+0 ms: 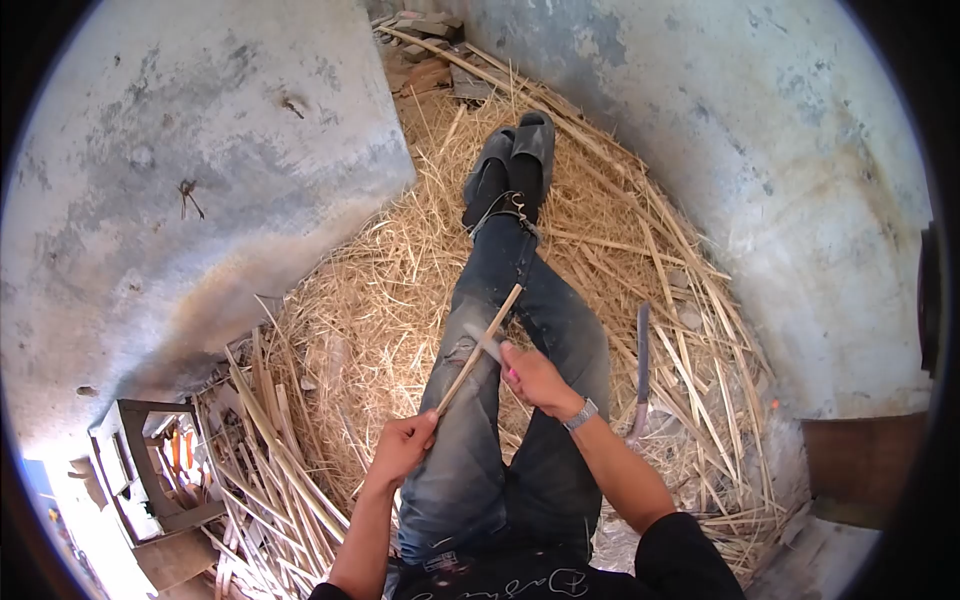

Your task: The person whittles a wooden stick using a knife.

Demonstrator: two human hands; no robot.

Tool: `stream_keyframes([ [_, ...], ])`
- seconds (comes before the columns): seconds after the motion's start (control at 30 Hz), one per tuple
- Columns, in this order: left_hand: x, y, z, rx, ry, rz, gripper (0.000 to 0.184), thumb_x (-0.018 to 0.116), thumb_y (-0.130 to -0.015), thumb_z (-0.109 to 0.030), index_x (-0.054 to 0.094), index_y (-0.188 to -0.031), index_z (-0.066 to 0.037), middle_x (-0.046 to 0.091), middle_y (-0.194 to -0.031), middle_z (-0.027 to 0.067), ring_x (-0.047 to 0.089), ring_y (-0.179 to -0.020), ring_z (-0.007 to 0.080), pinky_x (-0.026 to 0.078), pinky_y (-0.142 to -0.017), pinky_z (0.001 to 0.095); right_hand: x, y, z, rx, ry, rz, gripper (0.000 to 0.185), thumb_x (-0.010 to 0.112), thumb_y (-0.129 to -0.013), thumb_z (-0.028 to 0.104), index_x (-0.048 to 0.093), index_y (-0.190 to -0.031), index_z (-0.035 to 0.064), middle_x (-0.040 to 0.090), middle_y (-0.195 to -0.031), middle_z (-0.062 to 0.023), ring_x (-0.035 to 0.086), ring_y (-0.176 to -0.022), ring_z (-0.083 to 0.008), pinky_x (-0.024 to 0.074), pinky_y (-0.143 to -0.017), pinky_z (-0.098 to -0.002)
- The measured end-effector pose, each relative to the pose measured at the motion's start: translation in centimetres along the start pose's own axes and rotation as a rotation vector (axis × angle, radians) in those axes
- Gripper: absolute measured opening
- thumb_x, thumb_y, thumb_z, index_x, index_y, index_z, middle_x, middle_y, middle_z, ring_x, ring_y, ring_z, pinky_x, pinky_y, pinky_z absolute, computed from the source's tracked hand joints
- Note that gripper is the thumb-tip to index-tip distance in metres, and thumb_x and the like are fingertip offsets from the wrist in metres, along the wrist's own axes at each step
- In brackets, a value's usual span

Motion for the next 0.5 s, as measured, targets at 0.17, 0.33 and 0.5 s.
stream_keyframes([
  [0.17, 0.5, 0.4, 0.5, 0.125, -0.147, -0.117, 0.035, 0.069, -0.106, -0.030, 0.079, -0.103, 0.003, 0.071, -0.080, 0.0034, 0.059, -0.074, 0.0081, 0.049, -0.070, 0.0274, -0.4, 1.6, -0.2, -0.352, 0.234, -0.363, 0.055, 0.052, -0.112, 0.047, 0.066, -0.087, 0.0001, 0.052, -0.060, -0.0006, 0.051, -0.053, -0.0137, 0.0413, -0.054, -0.0304],
  [0.33, 2.2, 1.0, -0.4, 0.141, -0.178, -0.189, 0.034, 0.072, -0.104, -0.026, 0.076, -0.120, 0.004, 0.079, -0.118, 0.0189, 0.075, -0.107, 0.0202, 0.056, -0.094, 0.0312, 2.8, 5.6, 1.0, -0.721, 0.620, -0.453, 0.034, 0.060, -0.108, 0.032, 0.066, -0.094, 0.0011, 0.064, -0.075, -0.0140, 0.066, -0.066, -0.0308, 0.0487, -0.061, -0.0409],
  [0.5, 2.4, 1.1, 0.5, 0.270, -0.267, -0.248, 0.035, 0.072, -0.103, -0.029, 0.077, -0.120, 0.002, 0.076, -0.125, 0.0207, 0.074, -0.118, 0.0290, 0.055, -0.100, 0.0331, 2.7, 3.2, 0.2, -0.541, 0.811, -0.436, 0.040, 0.057, -0.109, 0.037, 0.061, -0.089, 0.0023, 0.060, -0.065, -0.0215, 0.064, -0.064, -0.0459, 0.0476, -0.057, -0.0507],
])
Point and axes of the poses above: each hand's wrist, its own y-axis away from the middle knuckle, its own x-axis out of the palm, z = x × y, the point moved 2 cm from there along -y, towards the middle knuckle
